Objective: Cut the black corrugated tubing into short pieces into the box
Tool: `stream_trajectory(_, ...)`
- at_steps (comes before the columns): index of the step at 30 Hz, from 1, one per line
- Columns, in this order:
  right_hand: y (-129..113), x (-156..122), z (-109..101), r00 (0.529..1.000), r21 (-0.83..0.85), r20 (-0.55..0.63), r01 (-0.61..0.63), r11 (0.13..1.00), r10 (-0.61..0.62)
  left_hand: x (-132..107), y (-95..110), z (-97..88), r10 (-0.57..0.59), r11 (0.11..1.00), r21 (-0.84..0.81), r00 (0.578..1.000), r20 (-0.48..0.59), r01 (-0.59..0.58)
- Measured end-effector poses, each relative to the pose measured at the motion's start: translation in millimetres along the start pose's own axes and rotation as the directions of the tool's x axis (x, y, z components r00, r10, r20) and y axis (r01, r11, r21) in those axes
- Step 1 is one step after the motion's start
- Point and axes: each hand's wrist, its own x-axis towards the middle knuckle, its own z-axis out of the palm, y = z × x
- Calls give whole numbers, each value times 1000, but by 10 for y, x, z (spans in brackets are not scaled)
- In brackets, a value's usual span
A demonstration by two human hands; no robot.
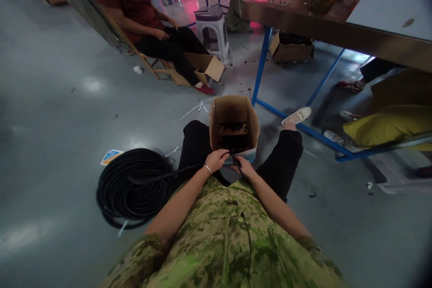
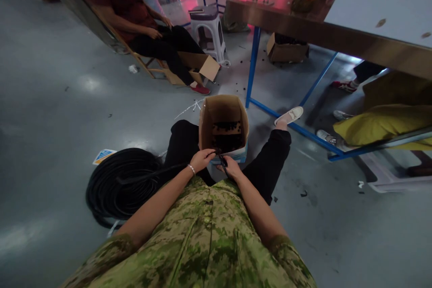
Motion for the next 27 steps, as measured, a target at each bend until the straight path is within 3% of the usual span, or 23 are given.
stream_trajectory(10, -78, -8, -29, 1000, -33, 11, -28, 999, 28, 47, -39, 18, 8, 1000, -16, 997, 77, -7)
stream_trajectory(16, -174, -93, -89, 999, -191, 0, -47, 980, 48, 81, -55, -62, 72, 997, -47, 995, 73, -68)
stream_trajectory(27, -296, -106, -71, 990, -394, -68, -140, 908, 123, 65, 24, -65, -68, 996, 52, 997, 46, 66)
